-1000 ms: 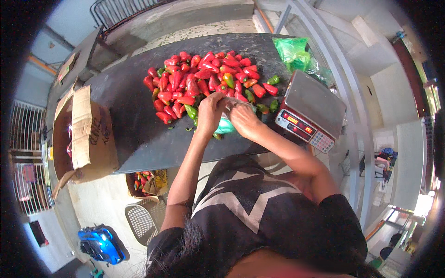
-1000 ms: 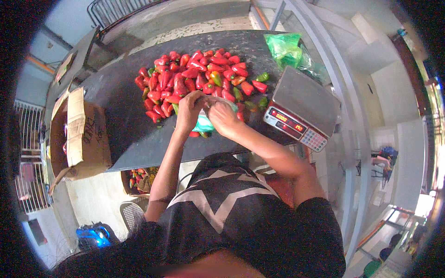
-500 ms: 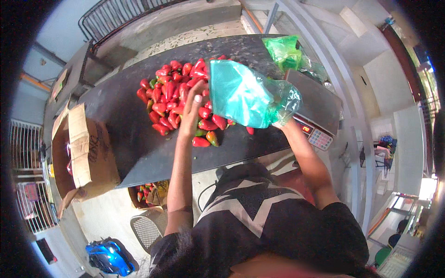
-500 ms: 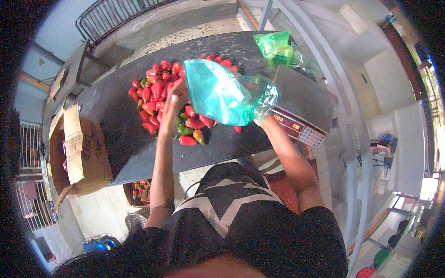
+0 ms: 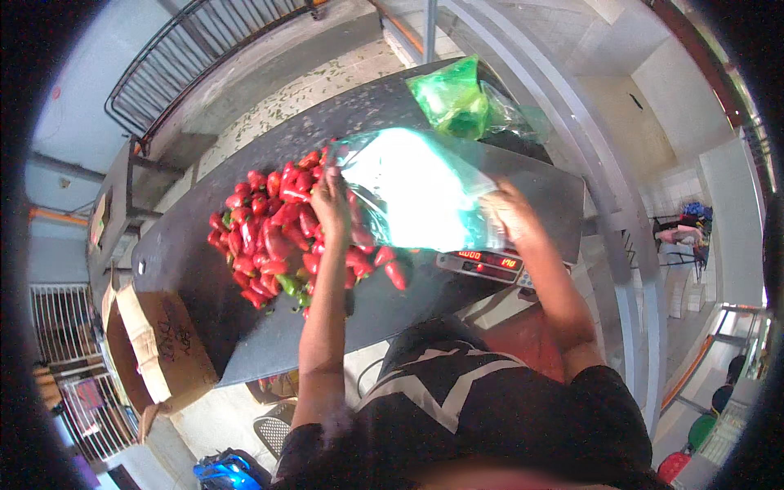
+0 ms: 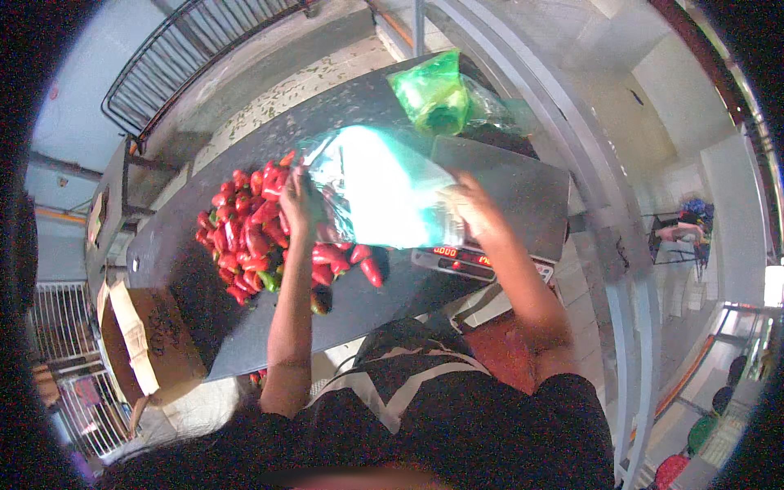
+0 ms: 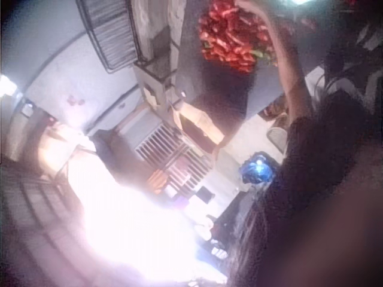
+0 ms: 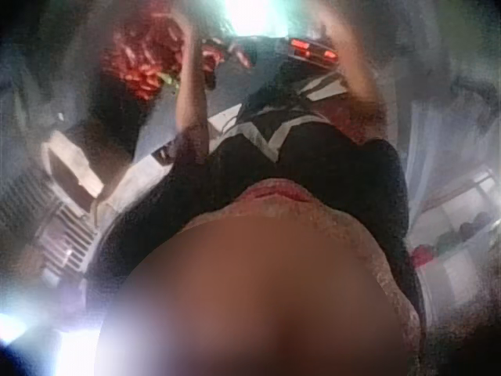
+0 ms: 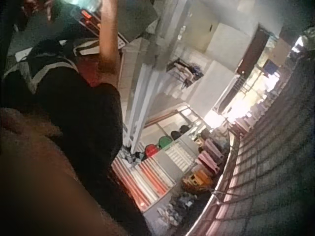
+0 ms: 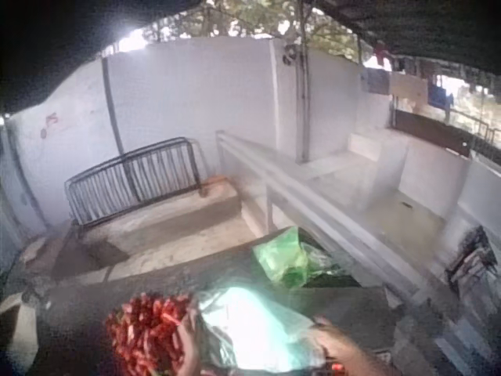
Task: The person selects red and green peppers from a pile on a table, places them into a clear plastic bag, weighs the bag on a digital scale, and ties the bag. The process is repeated multiple times to package several portions of peppers.
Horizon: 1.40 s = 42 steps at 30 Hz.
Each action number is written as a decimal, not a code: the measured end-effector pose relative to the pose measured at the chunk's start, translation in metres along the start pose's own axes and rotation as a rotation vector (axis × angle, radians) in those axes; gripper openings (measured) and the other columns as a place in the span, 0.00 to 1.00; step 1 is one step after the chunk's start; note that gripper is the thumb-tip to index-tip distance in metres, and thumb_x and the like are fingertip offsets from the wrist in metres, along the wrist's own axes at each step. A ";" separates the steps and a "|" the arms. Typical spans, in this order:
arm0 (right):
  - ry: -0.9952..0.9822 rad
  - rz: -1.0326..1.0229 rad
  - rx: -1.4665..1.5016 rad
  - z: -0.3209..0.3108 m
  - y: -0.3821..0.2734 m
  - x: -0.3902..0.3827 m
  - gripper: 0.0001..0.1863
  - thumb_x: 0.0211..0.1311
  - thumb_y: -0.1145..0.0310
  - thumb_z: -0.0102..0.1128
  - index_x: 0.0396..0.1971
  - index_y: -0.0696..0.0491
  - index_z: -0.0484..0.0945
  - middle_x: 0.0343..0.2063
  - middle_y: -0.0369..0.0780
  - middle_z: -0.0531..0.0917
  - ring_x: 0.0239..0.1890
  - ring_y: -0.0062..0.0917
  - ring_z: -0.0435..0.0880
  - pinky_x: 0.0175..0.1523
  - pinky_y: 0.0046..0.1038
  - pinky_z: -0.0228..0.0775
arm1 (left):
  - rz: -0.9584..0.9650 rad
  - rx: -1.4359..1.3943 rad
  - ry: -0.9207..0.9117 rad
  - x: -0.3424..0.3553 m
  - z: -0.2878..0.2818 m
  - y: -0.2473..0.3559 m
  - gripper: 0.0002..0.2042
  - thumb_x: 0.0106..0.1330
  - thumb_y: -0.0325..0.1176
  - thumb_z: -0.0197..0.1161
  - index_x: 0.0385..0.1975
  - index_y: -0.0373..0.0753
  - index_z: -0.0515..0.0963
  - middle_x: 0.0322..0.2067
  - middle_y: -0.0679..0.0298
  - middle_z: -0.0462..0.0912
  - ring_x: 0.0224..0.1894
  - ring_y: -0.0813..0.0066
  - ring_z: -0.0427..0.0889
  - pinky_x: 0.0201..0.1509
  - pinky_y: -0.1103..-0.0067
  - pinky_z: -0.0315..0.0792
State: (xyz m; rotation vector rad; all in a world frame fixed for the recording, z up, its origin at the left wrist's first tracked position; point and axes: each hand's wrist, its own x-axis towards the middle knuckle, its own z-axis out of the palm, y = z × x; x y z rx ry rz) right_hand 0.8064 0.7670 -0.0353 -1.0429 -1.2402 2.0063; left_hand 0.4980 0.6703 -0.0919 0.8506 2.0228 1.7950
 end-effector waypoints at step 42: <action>-0.144 -1.037 -1.602 -0.155 -0.022 0.256 0.25 0.57 0.75 0.50 0.56 0.45 0.74 0.41 0.37 0.80 0.44 0.32 0.80 0.50 0.31 0.75 | 0.345 0.761 -0.786 0.196 0.320 -0.185 0.15 0.63 0.33 0.60 0.49 0.41 0.79 0.46 0.55 0.83 0.49 0.60 0.82 0.52 0.72 0.74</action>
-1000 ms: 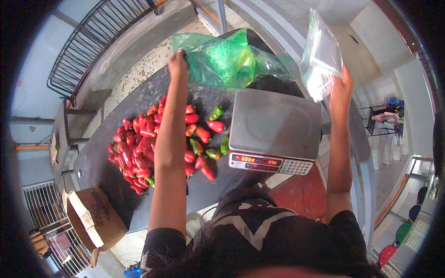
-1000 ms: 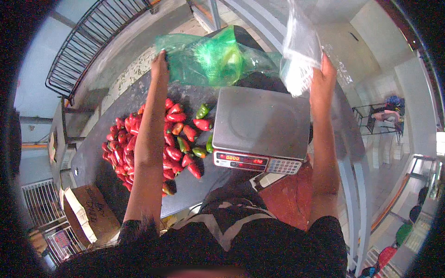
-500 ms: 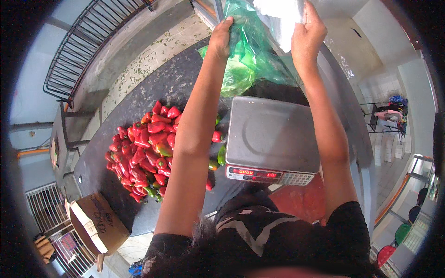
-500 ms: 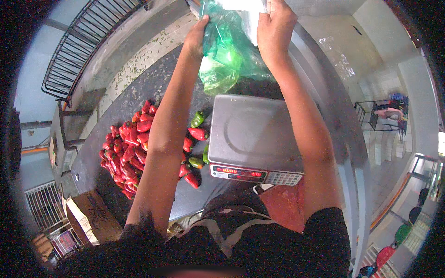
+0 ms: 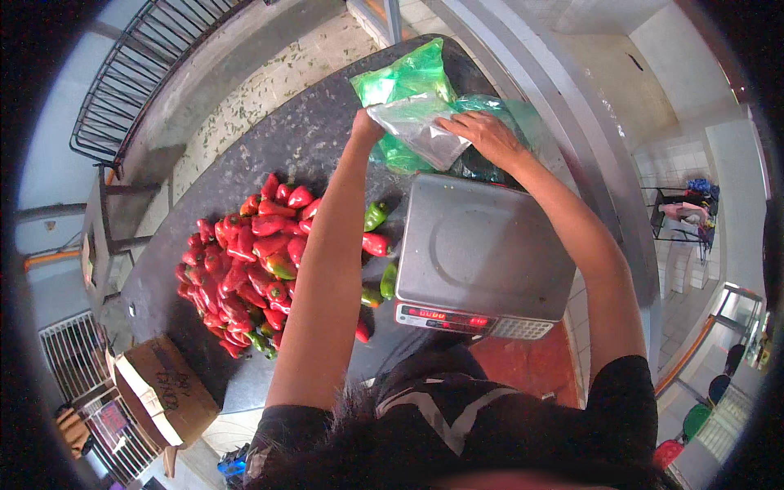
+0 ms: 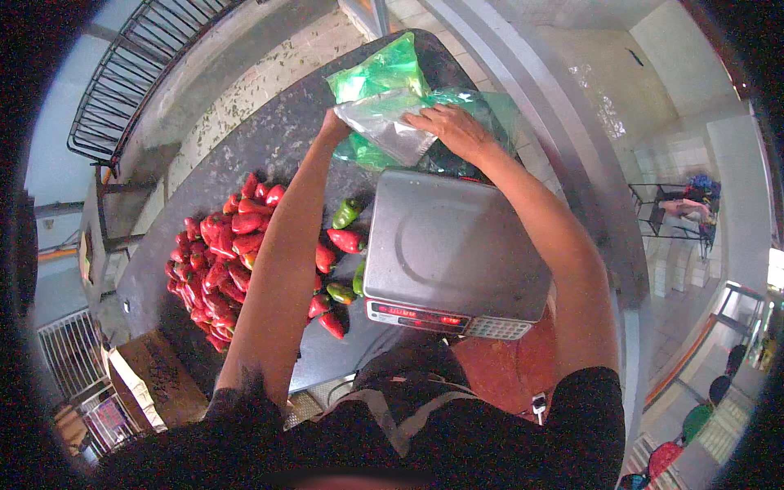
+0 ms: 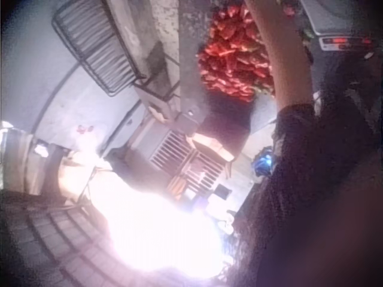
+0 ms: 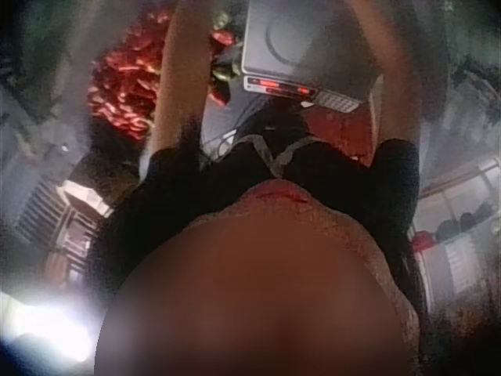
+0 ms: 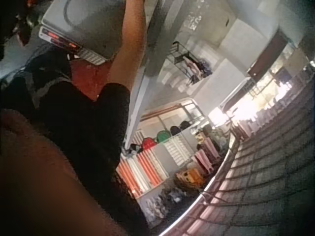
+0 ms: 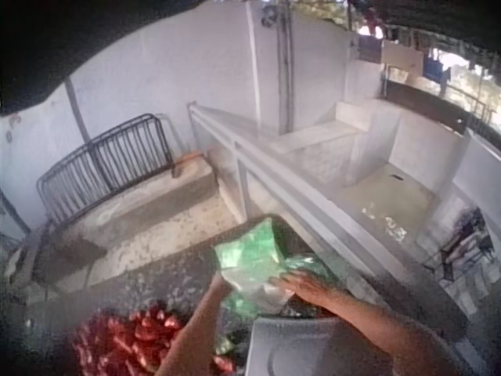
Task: The person selects red and green peppers from a pile on a table, places them into a clear plastic bag, weighs the bag on a digital scale, and ties the bag. The process is repeated multiple times to package several portions of peppers.
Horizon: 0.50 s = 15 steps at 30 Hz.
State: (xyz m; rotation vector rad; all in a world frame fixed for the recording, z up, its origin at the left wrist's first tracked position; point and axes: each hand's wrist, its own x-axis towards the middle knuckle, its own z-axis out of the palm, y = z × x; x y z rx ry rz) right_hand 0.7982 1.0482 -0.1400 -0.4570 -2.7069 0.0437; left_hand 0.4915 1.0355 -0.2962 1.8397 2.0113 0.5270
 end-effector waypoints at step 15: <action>-0.220 0.176 -0.014 0.029 0.007 -0.011 0.31 0.58 0.78 0.48 0.63 0.40 0.68 0.45 0.42 0.79 0.44 0.36 0.81 0.48 0.34 0.78 | -0.141 -1.325 -0.040 0.028 -0.059 0.020 0.18 0.65 0.35 0.60 0.52 0.35 0.75 0.42 0.57 0.83 0.40 0.67 0.83 0.44 0.76 0.77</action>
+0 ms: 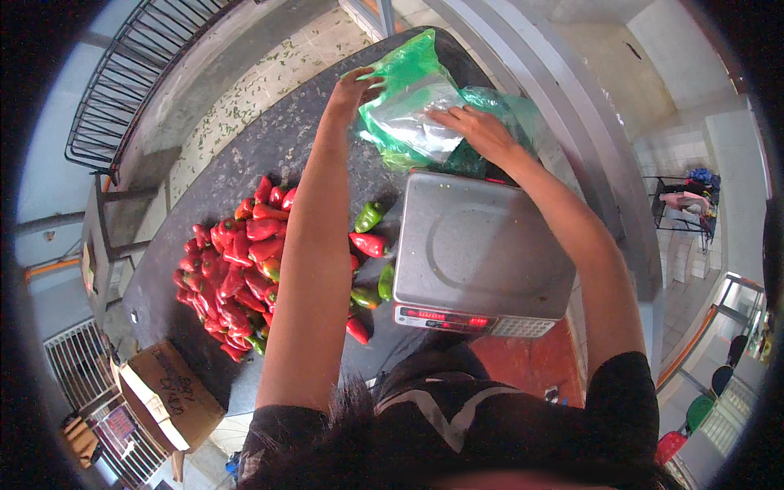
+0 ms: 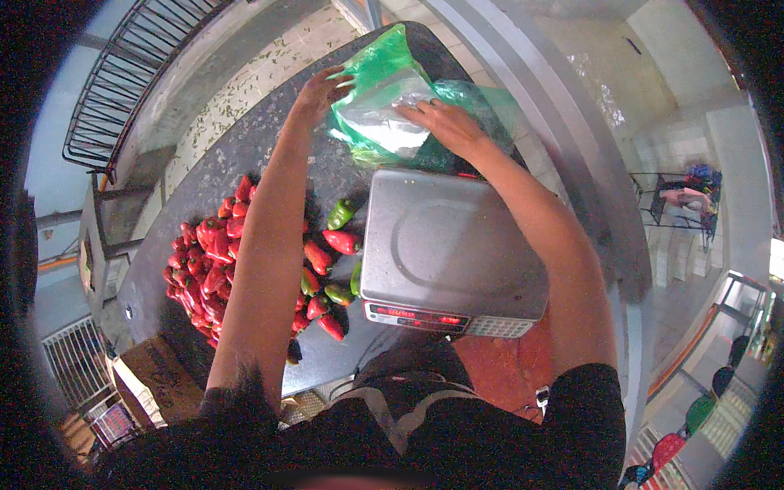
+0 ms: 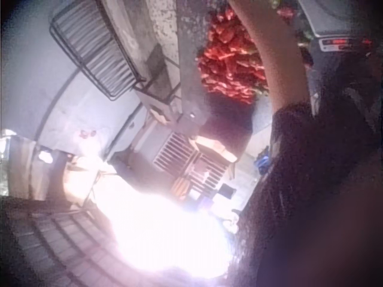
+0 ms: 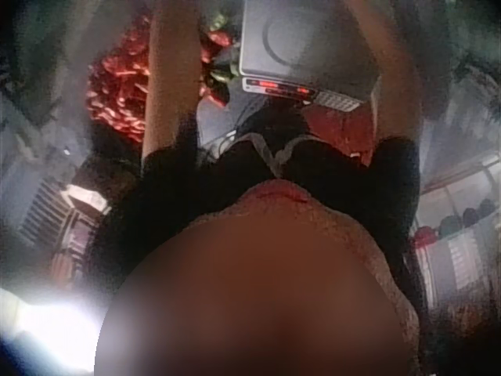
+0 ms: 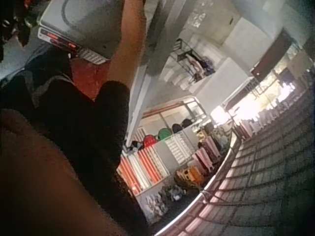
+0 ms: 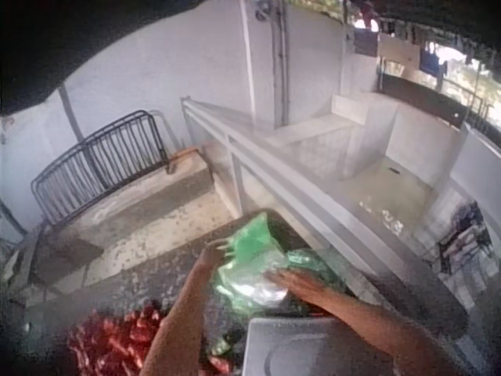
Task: The person selects red and green peppers from a pile on a table, places them into a clear plastic bag, weighs the bag on a digital scale, and ties the bag. The process is repeated multiple times to package several portions of peppers.
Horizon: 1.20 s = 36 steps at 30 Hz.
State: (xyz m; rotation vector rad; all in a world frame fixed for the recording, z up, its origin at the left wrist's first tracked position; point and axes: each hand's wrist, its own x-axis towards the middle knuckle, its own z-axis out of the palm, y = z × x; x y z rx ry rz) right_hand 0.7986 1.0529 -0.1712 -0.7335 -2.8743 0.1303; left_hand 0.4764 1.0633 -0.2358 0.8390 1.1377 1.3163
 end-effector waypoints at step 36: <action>-0.108 0.107 0.236 0.015 -0.015 0.033 0.09 0.51 0.71 0.65 0.32 0.56 0.78 0.28 0.49 0.81 0.37 0.45 0.81 0.43 0.41 0.72 | 0.115 0.871 0.044 -0.126 0.040 -0.031 0.20 0.57 0.37 0.67 0.50 0.43 0.77 0.46 0.54 0.81 0.39 0.60 0.84 0.45 0.69 0.76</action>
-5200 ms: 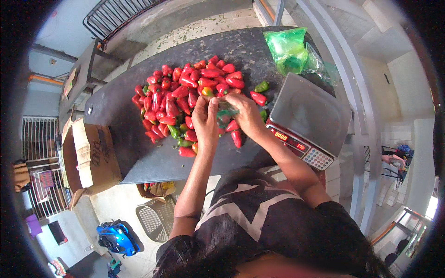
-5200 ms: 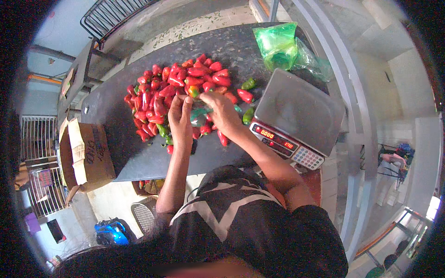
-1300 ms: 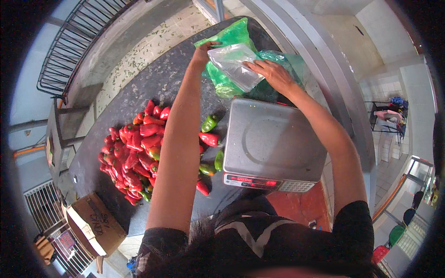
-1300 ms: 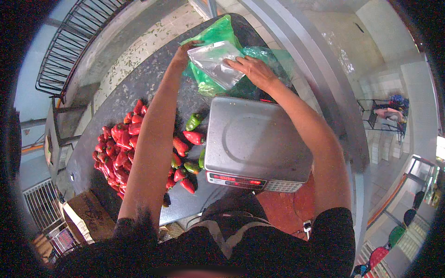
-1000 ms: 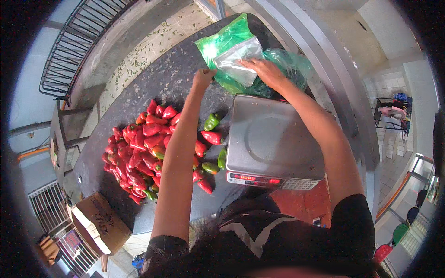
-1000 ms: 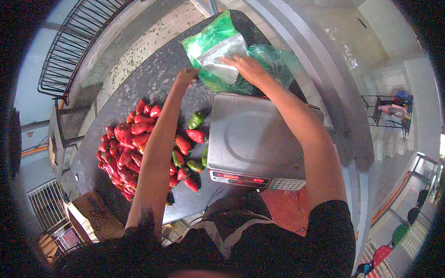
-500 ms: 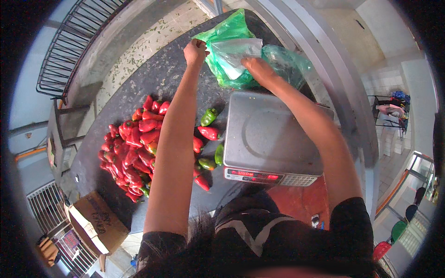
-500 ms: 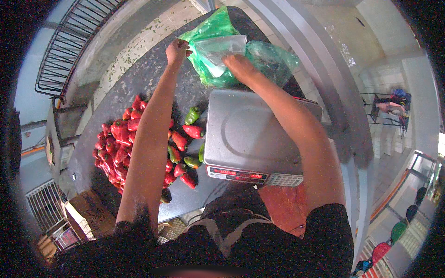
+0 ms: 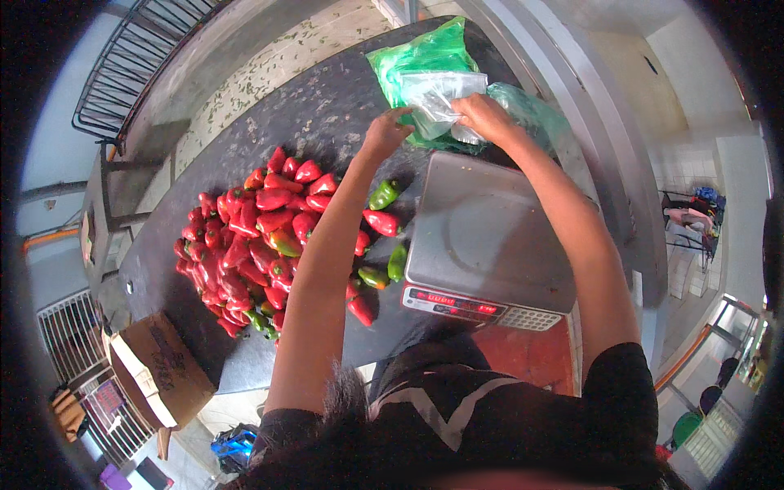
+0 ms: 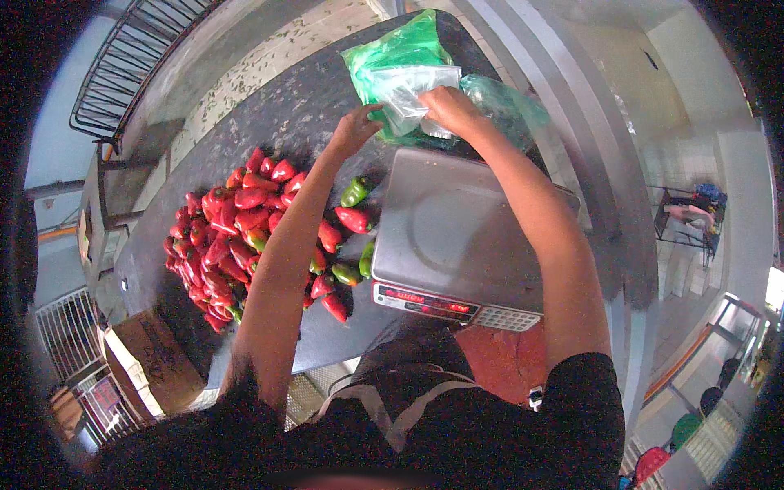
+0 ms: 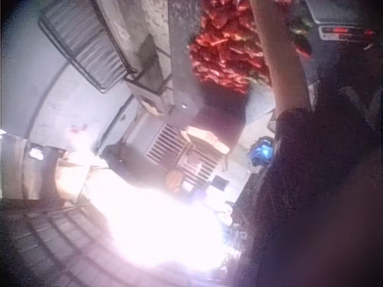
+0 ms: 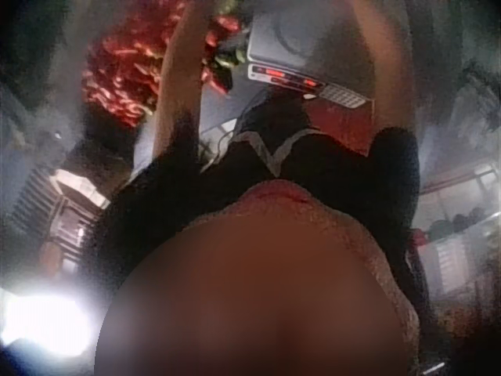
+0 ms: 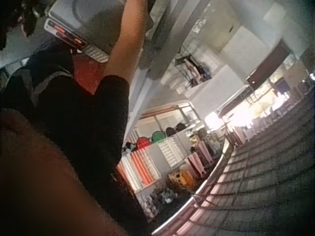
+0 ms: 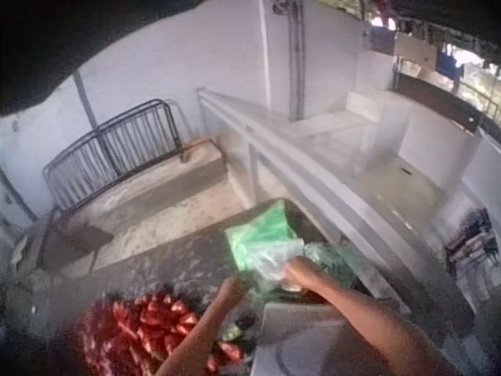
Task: The person selects red and green peppers from a pile on a table, places them into a clear plastic bag, weighs the bag on a digital scale, and ties the bag. The process is repeated multiple times to package several portions of peppers.
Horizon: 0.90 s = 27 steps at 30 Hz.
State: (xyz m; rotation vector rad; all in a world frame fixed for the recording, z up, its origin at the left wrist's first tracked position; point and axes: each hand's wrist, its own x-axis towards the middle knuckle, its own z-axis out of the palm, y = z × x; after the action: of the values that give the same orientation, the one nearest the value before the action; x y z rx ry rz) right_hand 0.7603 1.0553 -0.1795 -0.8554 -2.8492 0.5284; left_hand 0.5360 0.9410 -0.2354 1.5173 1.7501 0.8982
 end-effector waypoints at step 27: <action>0.310 -0.342 0.318 -0.230 -0.130 0.066 0.10 0.59 0.67 0.59 0.29 0.61 0.77 0.22 0.43 0.81 0.25 0.26 0.77 0.34 0.32 0.67 | 0.765 0.580 0.910 -0.013 -0.137 0.212 0.23 0.57 0.42 0.70 0.47 0.34 0.77 0.39 0.57 0.81 0.40 0.63 0.81 0.43 0.71 0.76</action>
State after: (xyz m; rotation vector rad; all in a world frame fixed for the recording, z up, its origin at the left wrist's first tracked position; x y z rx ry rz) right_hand 0.6877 1.0585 0.0833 -0.3493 -2.4604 0.7042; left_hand 0.5407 0.9378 0.0169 2.5073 2.1690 1.7741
